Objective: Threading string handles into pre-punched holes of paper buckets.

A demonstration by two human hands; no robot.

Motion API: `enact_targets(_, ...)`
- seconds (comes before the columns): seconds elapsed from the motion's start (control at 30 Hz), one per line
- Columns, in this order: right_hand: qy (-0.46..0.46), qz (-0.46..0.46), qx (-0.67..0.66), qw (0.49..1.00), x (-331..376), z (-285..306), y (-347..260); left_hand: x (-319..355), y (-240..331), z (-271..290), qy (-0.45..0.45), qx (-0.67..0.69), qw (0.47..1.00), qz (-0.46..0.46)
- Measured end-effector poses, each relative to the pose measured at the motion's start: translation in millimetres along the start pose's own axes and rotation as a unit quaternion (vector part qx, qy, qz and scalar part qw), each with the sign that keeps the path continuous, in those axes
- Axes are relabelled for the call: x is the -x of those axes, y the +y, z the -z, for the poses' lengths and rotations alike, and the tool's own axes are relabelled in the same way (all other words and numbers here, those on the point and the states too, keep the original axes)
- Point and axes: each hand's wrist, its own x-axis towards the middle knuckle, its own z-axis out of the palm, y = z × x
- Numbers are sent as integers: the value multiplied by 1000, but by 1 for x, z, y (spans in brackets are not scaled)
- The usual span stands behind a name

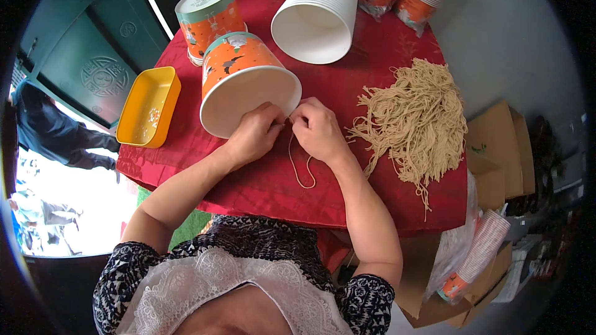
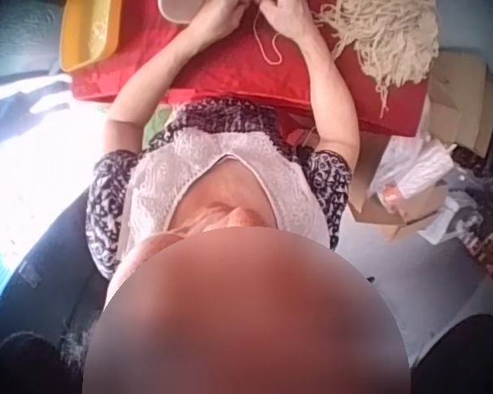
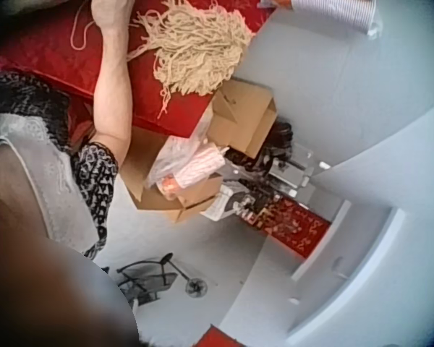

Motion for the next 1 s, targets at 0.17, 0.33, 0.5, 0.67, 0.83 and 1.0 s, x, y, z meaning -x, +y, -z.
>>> enact_targets(0.17, 107, -120, -31, 987, 4, -9, -15, 0, 2, 7, -11, 31, 999, 10)
enact_targets(0.33, 171, 10, 10, 985, 9, -31, -9, -3, 2, 12, -28, 70, 996, 37)
enact_targets(0.5, 156, 30, 14, 987, 8, -43, -4, -5, 1, 13, -32, 135, 987, 86)
enact_targets(0.67, 131, -40, 7, 991, 9, -40, -9, -6, 1, 13, -39, 134, 986, 93)
enact_targets(0.83, 105, -30, 60, 992, 11, -40, -10, -4, -5, 11, 5, 113, 992, 55)
enact_targets(1.0, 107, 37, 74, 991, 12, -41, -7, -7, -3, 15, -12, 200, 968, 149)
